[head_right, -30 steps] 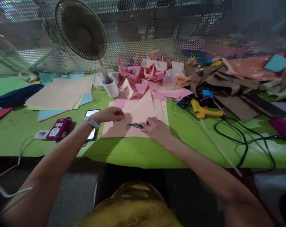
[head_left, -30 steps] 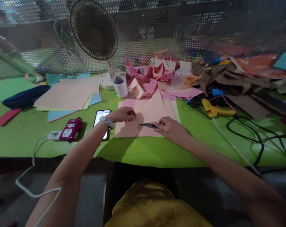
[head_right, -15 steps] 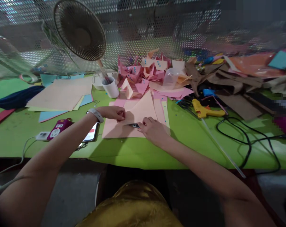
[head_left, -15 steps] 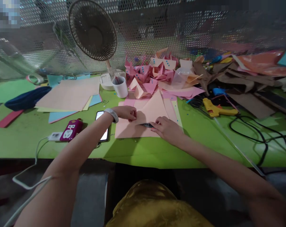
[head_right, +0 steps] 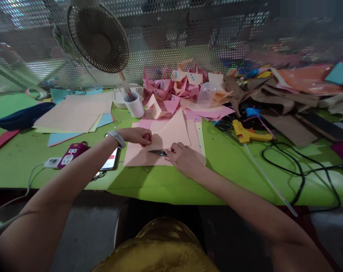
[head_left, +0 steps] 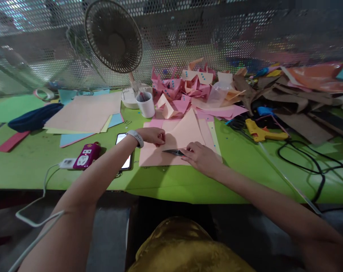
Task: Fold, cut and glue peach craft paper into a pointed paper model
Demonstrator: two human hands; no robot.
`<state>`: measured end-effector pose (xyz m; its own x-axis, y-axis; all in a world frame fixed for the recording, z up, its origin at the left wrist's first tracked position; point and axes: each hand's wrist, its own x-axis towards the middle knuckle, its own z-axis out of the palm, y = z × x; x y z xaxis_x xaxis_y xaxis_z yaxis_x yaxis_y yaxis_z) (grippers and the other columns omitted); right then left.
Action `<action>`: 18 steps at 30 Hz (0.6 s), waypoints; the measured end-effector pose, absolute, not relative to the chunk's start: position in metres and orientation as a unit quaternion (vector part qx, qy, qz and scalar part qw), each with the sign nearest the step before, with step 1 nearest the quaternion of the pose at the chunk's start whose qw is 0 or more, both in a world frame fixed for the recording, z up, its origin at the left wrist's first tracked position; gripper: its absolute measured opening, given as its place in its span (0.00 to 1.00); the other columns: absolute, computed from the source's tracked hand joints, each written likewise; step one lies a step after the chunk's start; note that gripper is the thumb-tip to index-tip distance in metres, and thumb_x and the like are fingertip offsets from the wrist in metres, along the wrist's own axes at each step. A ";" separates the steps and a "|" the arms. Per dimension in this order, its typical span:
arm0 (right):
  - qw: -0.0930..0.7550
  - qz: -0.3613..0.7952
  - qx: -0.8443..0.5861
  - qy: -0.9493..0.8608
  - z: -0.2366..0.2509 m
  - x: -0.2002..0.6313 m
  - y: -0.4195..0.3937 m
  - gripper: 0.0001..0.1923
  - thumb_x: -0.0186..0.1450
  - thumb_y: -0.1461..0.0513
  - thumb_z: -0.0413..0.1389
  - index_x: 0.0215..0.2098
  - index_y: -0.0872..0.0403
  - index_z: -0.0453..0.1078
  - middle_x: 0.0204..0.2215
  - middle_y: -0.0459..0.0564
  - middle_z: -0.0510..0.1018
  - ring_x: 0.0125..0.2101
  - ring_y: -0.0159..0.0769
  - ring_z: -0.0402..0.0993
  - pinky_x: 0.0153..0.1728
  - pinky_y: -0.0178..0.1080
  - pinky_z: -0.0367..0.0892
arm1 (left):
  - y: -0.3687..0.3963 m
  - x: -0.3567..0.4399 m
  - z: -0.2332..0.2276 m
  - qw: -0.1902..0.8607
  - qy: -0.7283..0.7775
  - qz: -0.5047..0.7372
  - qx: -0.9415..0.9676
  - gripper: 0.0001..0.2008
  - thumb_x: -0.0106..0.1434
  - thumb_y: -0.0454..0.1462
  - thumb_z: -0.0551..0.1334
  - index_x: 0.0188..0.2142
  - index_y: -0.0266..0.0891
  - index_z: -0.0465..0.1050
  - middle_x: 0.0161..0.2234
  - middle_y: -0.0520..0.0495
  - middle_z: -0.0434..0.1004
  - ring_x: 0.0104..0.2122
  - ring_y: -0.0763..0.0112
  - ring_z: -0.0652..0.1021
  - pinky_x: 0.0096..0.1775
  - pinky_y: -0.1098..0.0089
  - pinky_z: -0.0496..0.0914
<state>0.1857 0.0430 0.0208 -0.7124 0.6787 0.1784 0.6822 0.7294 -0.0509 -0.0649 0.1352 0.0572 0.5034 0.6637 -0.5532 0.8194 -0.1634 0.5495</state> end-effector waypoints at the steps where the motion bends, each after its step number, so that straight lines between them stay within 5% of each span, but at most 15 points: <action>1: 0.092 -0.010 -0.369 -0.925 0.021 0.185 0.043 0.16 0.71 0.57 0.53 0.52 0.56 0.72 0.40 0.57 0.75 0.41 0.43 0.68 0.37 0.40 0.66 | 0.135 -0.065 0.057 0.421 0.489 -0.093 0.758 0.13 0.52 0.43 0.63 0.35 0.40 0.68 0.30 0.47 0.80 0.32 0.65 0.78 0.36 0.67 0.70; 18: 0.084 -0.027 -0.357 -0.930 0.021 0.167 0.042 0.16 0.72 0.56 0.51 0.51 0.57 0.72 0.41 0.58 0.74 0.41 0.44 0.68 0.38 0.41 0.66 | 0.135 -0.064 0.056 0.416 0.485 -0.100 0.763 0.14 0.53 0.43 0.61 0.37 0.40 0.68 0.32 0.46 0.80 0.33 0.65 0.78 0.37 0.67 0.70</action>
